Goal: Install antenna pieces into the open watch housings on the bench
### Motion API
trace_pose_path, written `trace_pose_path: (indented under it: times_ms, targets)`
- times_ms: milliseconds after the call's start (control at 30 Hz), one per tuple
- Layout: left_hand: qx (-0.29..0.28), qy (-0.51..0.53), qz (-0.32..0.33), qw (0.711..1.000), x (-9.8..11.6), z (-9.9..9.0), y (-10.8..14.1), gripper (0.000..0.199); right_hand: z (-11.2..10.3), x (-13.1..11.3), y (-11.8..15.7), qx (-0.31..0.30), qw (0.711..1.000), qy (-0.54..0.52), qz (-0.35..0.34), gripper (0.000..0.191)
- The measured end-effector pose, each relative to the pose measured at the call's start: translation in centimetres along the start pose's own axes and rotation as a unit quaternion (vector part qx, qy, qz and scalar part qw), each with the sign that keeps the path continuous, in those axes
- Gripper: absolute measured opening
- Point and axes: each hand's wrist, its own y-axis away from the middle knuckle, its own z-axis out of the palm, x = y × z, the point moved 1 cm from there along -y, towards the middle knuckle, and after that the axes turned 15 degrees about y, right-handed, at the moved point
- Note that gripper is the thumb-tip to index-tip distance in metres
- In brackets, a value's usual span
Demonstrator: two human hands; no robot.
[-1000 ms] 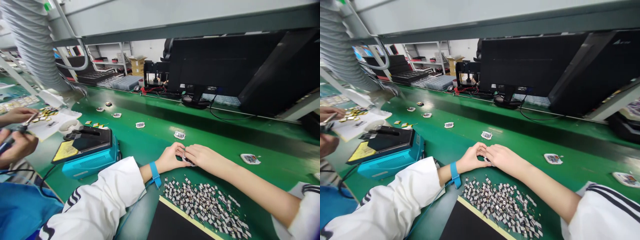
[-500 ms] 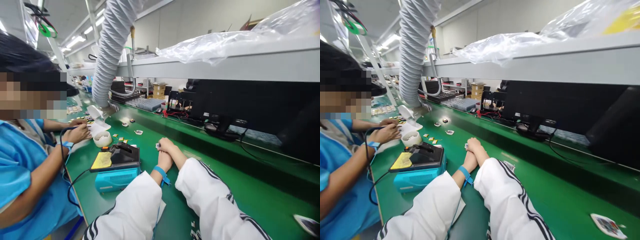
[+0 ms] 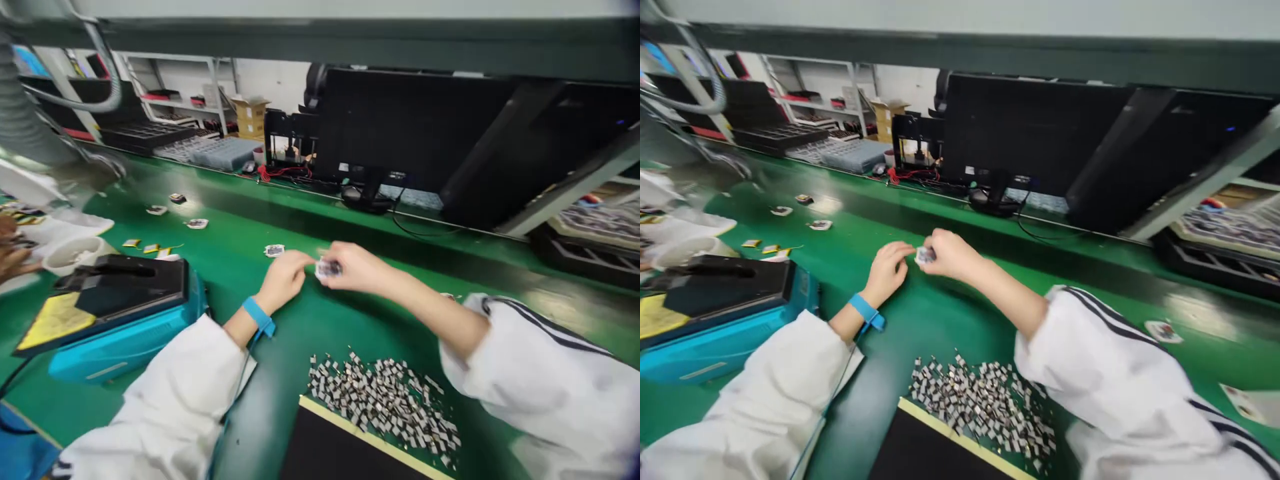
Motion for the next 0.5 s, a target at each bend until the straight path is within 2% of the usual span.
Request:
trace_pose_path:
  times_ms: [67,133,233,333,433,500]
  targets:
    - [-0.123,0.052,0.081,0.988,2.6,1.2,1.5,0.033,1.9,0.9,4.6,-0.035,0.999,-0.030,-0.023,0.017]
    - [-0.229,0.092,0.144,0.958,4.9,2.6,3.3,0.032,4.3,1.5,8.3,-0.042,0.997,-0.063,-0.017,0.023]
    - [-0.300,0.110,0.178,0.931,6.8,4.3,5.3,0.029,7.0,2.1,10.8,-0.017,0.994,-0.107,0.019,0.037]
    - [-0.338,0.077,0.210,0.914,7.1,5.1,5.8,0.028,7.4,2.9,9.6,0.013,0.990,-0.135,0.044,0.044]
    - [-0.358,0.041,0.222,0.906,7.0,5.3,5.5,0.027,6.7,3.7,5.6,0.054,0.986,-0.130,0.091,0.051]
    - [-0.359,0.041,0.215,0.907,7.0,5.4,5.4,0.025,6.4,4.0,2.5,0.061,0.985,-0.117,0.112,0.060]
